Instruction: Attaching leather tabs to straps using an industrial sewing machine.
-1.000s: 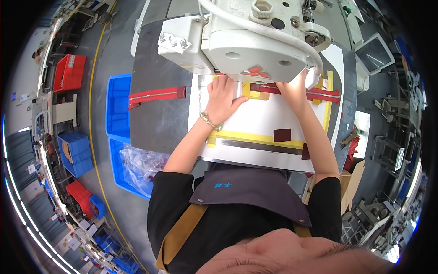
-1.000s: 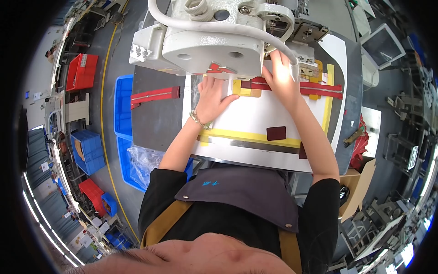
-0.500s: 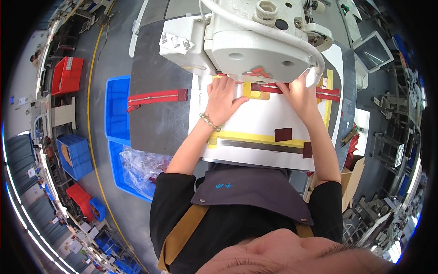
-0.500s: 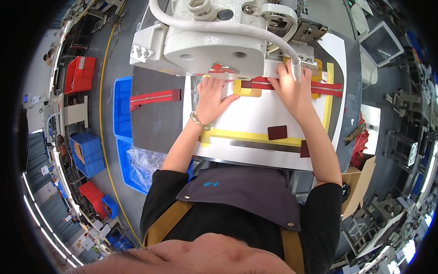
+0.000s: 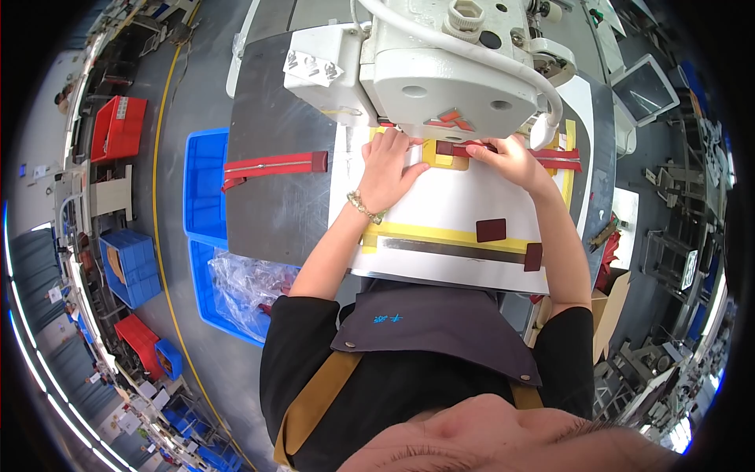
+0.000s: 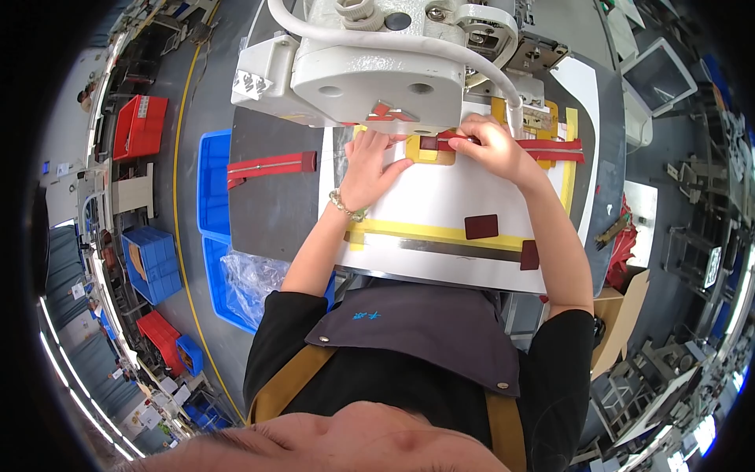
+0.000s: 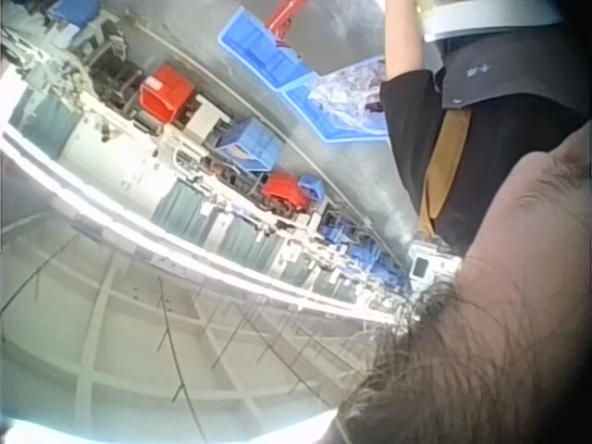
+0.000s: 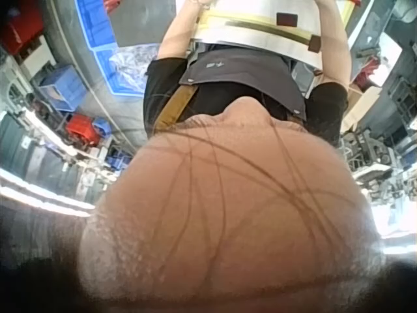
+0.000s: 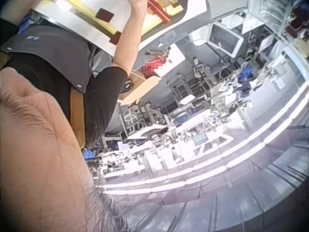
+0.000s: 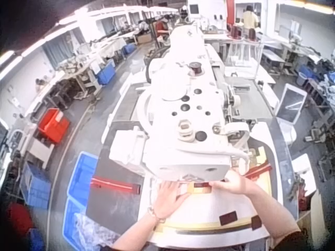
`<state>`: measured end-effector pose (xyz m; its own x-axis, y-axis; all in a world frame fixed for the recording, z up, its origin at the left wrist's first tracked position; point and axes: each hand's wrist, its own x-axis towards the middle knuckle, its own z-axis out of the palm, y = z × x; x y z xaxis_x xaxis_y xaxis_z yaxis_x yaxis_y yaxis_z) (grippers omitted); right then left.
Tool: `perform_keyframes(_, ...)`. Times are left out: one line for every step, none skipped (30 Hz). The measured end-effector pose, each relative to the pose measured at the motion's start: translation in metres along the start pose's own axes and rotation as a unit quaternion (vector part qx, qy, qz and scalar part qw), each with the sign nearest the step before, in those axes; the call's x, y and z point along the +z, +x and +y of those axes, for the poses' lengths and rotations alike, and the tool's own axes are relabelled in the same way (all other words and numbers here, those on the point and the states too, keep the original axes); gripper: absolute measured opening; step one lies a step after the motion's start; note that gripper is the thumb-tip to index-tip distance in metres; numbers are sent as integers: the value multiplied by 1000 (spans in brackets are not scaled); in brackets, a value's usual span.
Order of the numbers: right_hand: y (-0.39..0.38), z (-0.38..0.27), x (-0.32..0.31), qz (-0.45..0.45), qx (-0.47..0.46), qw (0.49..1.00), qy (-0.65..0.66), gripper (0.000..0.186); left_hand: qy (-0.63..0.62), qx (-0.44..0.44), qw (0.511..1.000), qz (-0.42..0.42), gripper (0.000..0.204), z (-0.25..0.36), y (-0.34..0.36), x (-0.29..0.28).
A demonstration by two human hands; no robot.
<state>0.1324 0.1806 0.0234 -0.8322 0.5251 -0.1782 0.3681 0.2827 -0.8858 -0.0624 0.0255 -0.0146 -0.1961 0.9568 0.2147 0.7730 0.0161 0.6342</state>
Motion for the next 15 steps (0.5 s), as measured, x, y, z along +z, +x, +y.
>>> perform_keyframes(1,2,-2,0,0,1000,0,29,0,0,1000,0,42,0,0,0)
perform_keyframes(1,6,-5,-8,18,998,58,31,-1,2,1000,2,41,0,-1,0)
perform_keyframes(0,8,-6,-17,37,992,117,32,-2,3,1000,4,40,0,-1,1)
perform_keyframes(0,8,-7,-17,37,992,116,32,-3,4,1000,4,40,-1,-1,1)
perform_keyframes(0,7,-7,-23,41,995,93,34,0,5,1000,8,40,-1,-1,2)
perform_keyframes(0,7,-7,-30,44,996,69,35,3,7,1000,11,39,-1,-1,2)
perform_keyframes(1,9,-7,-30,44,996,69,35,2,7,1000,12,39,0,-1,2)
perform_keyframes(3,11,-6,-25,18,999,45,34,5,13,1000,15,39,0,-1,2)
perform_keyframes(5,12,-6,-21,-9,1000,20,33,7,19,1000,19,39,1,-1,1)
perform_keyframes(7,11,-6,-20,-9,1000,21,33,8,19,1000,19,39,2,-2,1)
perform_keyframes(10,4,-6,-18,7,1000,-15,32,11,21,1000,16,38,3,-2,0)
perform_keyframes(12,-2,-4,-16,23,998,-51,31,15,22,1000,13,38,3,-2,0)
perform_keyframes(14,-5,2,-16,23,998,-51,31,16,22,1000,13,38,3,-2,0)
perform_keyframes(16,-8,10,23,4,997,-73,30,16,26,999,14,38,3,-2,0)
perform_keyframes(18,-11,16,61,-14,993,-95,31,16,29,999,15,39,4,-2,0)
